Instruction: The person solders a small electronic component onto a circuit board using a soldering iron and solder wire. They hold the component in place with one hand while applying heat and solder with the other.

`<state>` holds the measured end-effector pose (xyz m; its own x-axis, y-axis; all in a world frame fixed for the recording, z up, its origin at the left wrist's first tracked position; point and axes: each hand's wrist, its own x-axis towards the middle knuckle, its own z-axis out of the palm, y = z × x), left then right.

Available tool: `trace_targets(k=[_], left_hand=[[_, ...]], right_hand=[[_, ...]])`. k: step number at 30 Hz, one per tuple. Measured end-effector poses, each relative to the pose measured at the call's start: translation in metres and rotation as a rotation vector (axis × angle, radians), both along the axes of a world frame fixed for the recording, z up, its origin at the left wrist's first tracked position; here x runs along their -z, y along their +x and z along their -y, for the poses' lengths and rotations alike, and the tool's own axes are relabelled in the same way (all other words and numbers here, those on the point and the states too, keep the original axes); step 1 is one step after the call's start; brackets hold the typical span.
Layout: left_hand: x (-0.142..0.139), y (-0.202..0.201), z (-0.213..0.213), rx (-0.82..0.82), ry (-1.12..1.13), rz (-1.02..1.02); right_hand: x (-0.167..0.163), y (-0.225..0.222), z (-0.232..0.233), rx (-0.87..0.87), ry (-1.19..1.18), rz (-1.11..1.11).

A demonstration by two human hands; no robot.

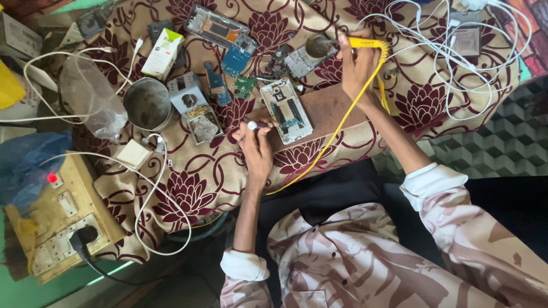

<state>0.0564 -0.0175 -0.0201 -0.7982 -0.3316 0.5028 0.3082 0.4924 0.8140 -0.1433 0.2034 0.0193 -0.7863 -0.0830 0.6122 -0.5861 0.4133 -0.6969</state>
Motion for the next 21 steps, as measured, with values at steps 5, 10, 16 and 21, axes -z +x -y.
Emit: trace_targets(k=[5, 10, 16, 21], left_hand=[[0.002, 0.001, 0.000, -0.005, -0.064, 0.009], [0.003, 0.006, 0.001, -0.015, -0.045, 0.026], [-0.009, 0.003, -0.004, -0.018, -0.022, 0.035], [-0.022, 0.005, -0.006, 0.079, -0.036, -0.114]], right_hand=[[-0.001, -0.020, -0.007, 0.069, 0.194, -0.145], [-0.026, -0.028, -0.002, 0.063, 0.178, -0.028], [-0.045, -0.015, 0.026, 0.162, 0.229, -0.094], [-0.049, -0.006, 0.018, -0.009, 0.196, -0.183]])
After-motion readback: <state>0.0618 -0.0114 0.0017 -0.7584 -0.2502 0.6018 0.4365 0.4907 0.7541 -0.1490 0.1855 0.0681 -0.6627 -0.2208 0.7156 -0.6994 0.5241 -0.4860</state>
